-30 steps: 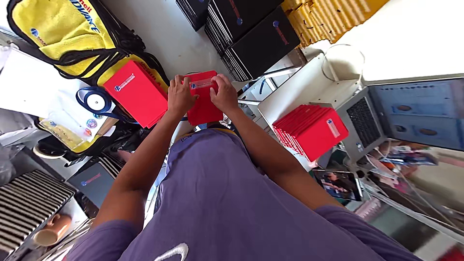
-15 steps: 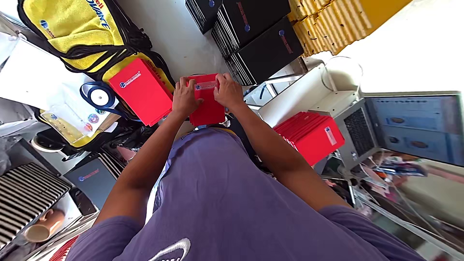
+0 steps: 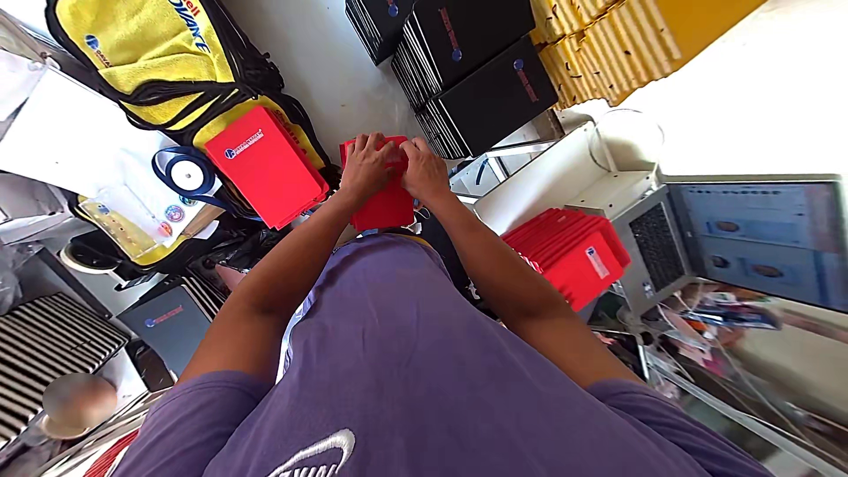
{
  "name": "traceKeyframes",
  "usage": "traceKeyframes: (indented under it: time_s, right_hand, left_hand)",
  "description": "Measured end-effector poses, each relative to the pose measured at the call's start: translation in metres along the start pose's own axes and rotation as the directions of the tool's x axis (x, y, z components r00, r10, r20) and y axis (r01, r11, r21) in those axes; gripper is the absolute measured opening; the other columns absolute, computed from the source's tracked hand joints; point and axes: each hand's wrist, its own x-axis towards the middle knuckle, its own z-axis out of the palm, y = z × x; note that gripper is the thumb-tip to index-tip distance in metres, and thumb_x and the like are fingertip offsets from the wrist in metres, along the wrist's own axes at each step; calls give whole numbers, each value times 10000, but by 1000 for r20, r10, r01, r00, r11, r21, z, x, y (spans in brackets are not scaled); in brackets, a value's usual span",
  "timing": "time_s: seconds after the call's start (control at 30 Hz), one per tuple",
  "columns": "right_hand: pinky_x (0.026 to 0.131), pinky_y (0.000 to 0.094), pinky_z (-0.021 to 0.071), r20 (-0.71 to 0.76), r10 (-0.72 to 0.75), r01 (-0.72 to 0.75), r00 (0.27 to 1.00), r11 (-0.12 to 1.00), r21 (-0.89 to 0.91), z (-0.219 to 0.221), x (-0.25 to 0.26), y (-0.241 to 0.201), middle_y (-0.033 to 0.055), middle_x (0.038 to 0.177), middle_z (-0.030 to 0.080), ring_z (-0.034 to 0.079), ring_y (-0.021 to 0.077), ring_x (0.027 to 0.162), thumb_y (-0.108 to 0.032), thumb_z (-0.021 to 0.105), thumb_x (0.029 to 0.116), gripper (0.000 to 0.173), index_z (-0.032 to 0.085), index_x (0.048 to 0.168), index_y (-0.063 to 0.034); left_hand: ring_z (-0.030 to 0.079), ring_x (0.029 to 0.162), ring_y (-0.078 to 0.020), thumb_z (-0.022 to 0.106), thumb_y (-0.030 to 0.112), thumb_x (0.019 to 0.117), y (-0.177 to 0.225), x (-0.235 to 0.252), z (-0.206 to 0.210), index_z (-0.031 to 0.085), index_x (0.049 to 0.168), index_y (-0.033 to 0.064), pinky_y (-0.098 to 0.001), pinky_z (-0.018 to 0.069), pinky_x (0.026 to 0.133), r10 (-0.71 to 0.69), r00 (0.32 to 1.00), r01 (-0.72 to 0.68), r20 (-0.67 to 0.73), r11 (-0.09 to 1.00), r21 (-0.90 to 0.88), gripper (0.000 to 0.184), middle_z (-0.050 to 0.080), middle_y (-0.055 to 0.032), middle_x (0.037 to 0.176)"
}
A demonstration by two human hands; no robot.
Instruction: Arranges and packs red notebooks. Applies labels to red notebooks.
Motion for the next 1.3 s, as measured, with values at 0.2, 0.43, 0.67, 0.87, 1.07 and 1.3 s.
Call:
traceKeyframes:
  time_s: [0.2,0.43,0.67,0.87,1.07,1.3]
  right_hand:
    - [822,552,589,-34,-34,37,999,993,109,1,-5,10,107,1372,612,671,311,1121,-90,712,798,489,669,1283,-131]
    - [939,450,576,-157,72,-5,985,921,390,-3,-25,17,140,1357,626,666,267,1141,-106,616,906,454,610,1360,-89]
    - [962,559,554,178,163,-234,970,813,534,39,-40,37,175,1375,617,670,322,1138,-439,717,916,715,486,1471,-51]
    - [889,575,573,95,109,-125,989,976,180,25,-64,14,216,1405,552,663,382,1111,-378,668,940,709,447,1523,-41]
    - [893,577,565,138,59,-72,989,994,85,22,-82,3,278,1403,514,641,418,1123,-313,735,873,843,365,1537,52]
    - [907,590,562,242,45,-88,969,982,168,15,-74,15,247,1440,502,646,396,1126,-351,753,865,885,352,1570,3]
  left_hand:
    - [602,1194,-320,558,319,1040,-3,2,5,725,1191,129,-517,469,1035,116,989,-113,-92,993,33,295,682,-98,1225]
    - [685,1068,-285,523,267,1048,-16,-14,-39,733,1180,69,-474,550,964,-144,959,98,-242,977,-192,318,732,-125,1119]
    - [728,1048,-199,563,310,1050,-26,20,-83,568,1427,67,-419,610,926,-276,953,174,-123,833,-525,449,710,-115,1247]
    - [395,1443,-479,682,485,944,-8,-22,-41,109,1626,-30,-624,389,1149,-395,912,406,108,837,-367,1029,306,-320,1609]
    - [632,1244,-340,735,283,926,10,-117,8,129,1611,12,-539,537,1033,-395,911,392,116,746,-539,953,521,-256,1460]
    - [615,1284,-343,726,277,949,23,-126,-32,132,1639,78,-541,536,1031,-459,831,520,316,437,-734,932,482,-216,1540]
